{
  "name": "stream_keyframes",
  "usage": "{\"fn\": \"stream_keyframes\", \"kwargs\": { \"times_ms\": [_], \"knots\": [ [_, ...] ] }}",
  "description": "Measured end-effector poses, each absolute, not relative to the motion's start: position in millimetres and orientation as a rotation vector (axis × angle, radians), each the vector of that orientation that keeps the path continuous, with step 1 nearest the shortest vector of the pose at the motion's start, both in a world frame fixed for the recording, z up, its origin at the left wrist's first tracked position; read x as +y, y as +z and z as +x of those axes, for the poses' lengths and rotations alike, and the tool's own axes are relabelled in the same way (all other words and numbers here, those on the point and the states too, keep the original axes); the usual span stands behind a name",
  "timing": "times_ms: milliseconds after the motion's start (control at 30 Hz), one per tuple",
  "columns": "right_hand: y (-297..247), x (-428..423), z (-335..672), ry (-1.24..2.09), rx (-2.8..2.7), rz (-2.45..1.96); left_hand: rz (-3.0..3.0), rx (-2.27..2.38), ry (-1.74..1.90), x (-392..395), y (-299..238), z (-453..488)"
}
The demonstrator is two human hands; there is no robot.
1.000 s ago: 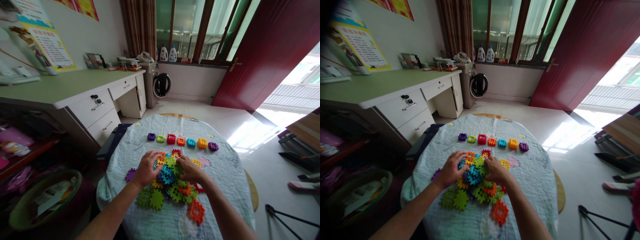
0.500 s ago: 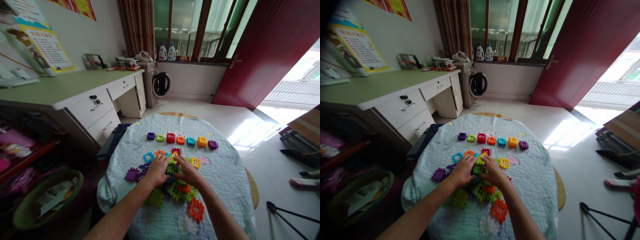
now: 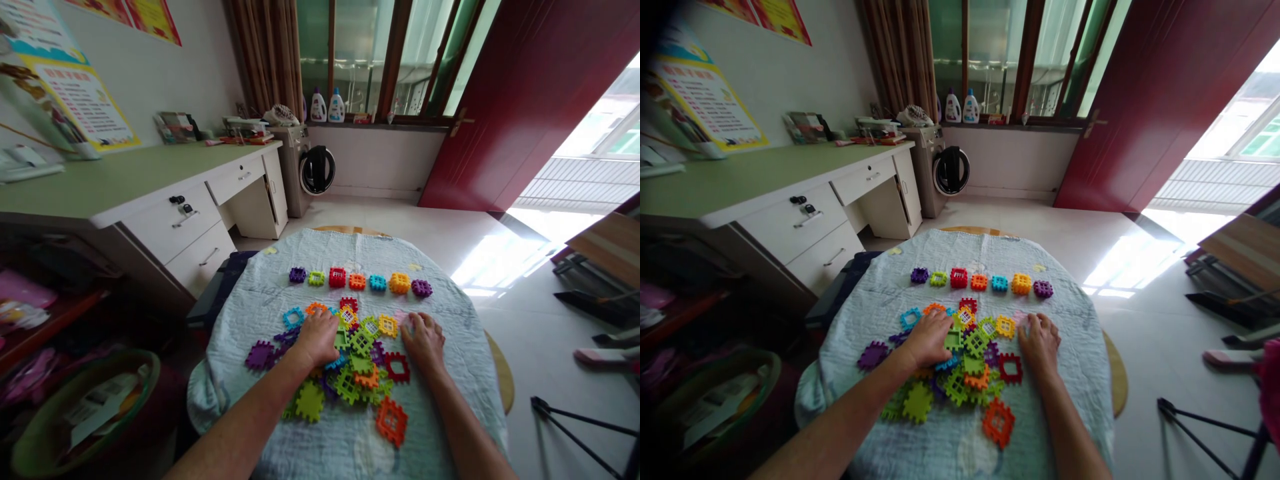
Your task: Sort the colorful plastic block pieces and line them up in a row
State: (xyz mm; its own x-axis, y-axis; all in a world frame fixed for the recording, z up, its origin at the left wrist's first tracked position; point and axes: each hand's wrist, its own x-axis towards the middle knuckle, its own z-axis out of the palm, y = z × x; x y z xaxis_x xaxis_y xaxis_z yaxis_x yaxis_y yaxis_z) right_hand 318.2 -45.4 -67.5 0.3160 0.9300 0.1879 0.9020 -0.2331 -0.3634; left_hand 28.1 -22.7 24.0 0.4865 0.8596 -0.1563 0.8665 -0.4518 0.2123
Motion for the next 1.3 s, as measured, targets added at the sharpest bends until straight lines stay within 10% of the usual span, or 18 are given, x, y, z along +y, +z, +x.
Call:
{"fn": "stream_keyframes", "kwargs": {
  "times_ms": [467,1300],
  "knots": [
    [-72.9,-46.0,314.4,-0.034,-1.64,-2.248,2.301,1.748,0.441,28.9,16.8,-74.0],
    [-77.2,-45.0,315.5,-0.089,-1.657,-2.259,2.208,1.777,-0.204,193.6,-16.4,-152.7]
  ]
}}
